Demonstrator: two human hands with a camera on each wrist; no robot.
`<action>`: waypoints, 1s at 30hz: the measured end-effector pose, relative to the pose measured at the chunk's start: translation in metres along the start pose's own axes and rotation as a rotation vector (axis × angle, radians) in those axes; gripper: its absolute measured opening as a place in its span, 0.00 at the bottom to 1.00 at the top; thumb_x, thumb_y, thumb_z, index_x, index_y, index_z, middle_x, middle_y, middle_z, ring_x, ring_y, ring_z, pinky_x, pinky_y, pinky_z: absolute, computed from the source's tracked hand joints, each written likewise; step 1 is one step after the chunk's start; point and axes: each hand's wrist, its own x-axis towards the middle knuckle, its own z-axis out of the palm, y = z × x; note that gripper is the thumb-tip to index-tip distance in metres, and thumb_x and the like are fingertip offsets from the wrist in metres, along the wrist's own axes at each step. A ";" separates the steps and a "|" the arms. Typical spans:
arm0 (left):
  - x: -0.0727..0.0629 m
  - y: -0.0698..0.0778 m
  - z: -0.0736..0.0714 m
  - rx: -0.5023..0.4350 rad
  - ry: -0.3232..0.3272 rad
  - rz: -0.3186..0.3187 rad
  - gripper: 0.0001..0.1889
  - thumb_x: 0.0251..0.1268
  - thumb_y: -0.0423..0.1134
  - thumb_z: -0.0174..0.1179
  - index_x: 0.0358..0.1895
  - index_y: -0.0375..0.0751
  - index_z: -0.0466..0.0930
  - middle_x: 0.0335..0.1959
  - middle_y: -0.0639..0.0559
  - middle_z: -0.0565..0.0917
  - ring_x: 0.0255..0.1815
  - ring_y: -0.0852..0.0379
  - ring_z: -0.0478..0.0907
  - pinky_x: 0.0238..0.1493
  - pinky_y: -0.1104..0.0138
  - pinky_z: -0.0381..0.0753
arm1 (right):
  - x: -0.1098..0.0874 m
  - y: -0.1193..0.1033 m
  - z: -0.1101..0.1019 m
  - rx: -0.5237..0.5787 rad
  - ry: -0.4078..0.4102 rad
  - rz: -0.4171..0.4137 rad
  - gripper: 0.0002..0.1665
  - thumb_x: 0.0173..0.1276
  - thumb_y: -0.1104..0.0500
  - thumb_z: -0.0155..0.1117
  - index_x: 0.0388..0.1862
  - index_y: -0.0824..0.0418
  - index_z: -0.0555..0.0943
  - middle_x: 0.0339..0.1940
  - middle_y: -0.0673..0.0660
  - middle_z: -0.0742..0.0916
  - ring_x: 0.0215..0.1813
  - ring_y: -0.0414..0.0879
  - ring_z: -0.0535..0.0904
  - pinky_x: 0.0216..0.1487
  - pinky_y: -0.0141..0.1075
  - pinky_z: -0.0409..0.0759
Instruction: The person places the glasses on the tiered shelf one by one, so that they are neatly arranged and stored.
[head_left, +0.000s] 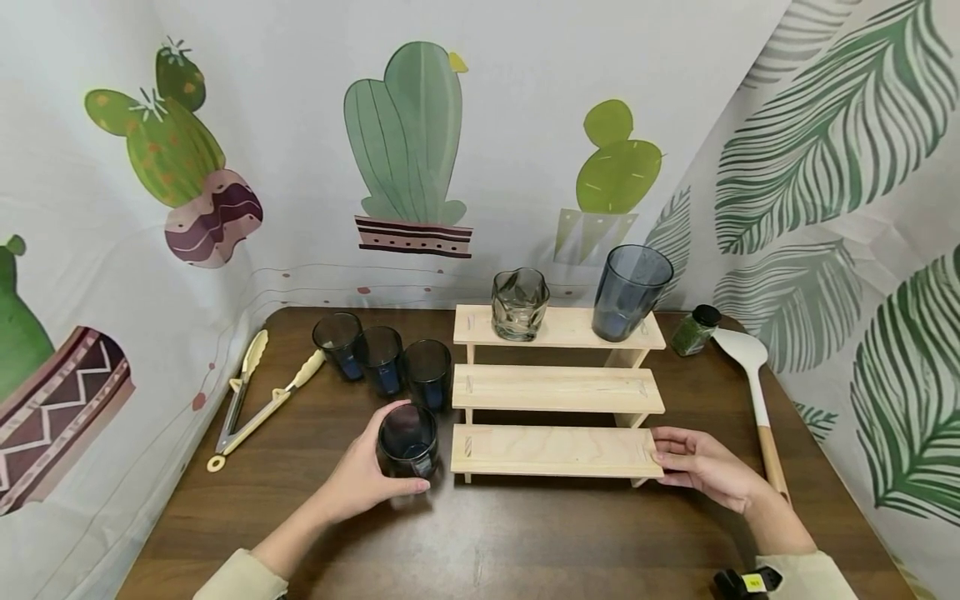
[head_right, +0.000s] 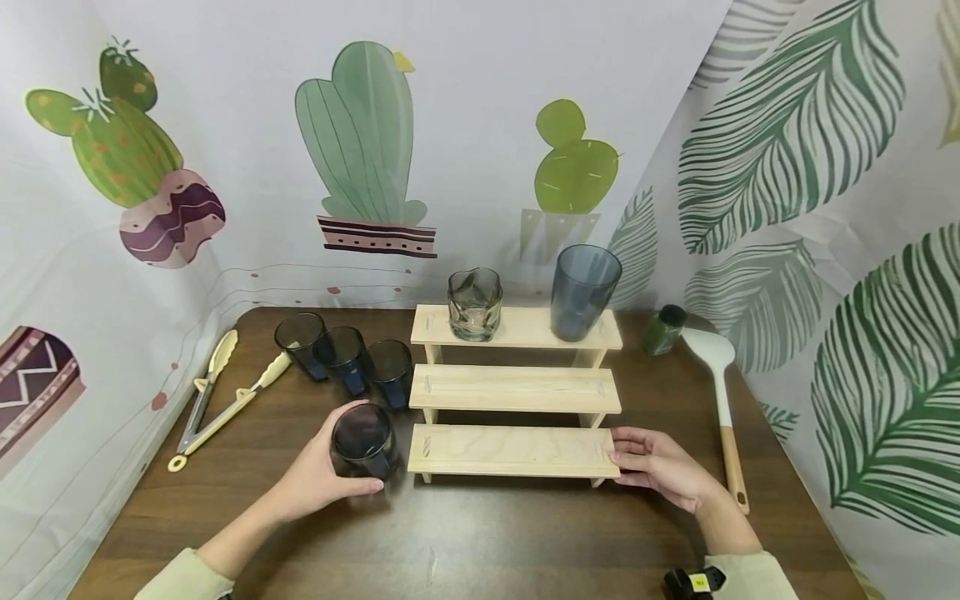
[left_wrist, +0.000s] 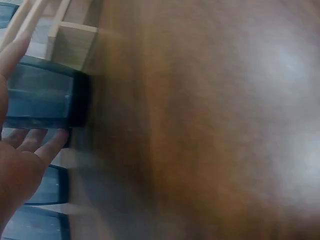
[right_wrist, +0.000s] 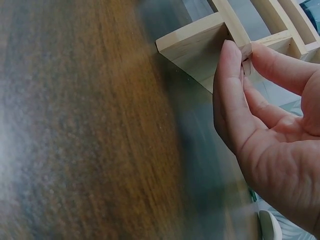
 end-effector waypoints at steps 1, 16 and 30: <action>-0.001 -0.002 0.001 0.007 0.003 -0.006 0.58 0.41 0.39 0.88 0.78 0.51 0.60 0.62 0.44 0.82 0.59 0.44 0.82 0.63 0.49 0.76 | 0.000 0.000 0.000 0.002 0.003 0.002 0.35 0.80 0.68 0.56 0.72 0.87 0.52 0.54 0.55 0.83 0.52 0.46 0.85 0.51 0.41 0.86; -0.001 -0.012 0.006 -0.087 0.073 0.000 0.49 0.38 0.38 0.89 0.68 0.54 0.70 0.58 0.49 0.81 0.47 0.47 0.86 0.48 0.61 0.86 | 0.001 -0.002 0.003 -0.001 0.009 0.009 0.35 0.80 0.68 0.56 0.72 0.87 0.52 0.54 0.56 0.83 0.53 0.46 0.84 0.52 0.42 0.86; 0.003 0.052 -0.004 -0.061 0.173 0.089 0.49 0.35 0.34 0.89 0.68 0.45 0.73 0.58 0.51 0.82 0.58 0.52 0.79 0.64 0.68 0.72 | 0.000 -0.002 0.001 0.016 -0.003 0.001 0.34 0.80 0.69 0.55 0.72 0.87 0.52 0.54 0.55 0.83 0.53 0.46 0.85 0.52 0.42 0.86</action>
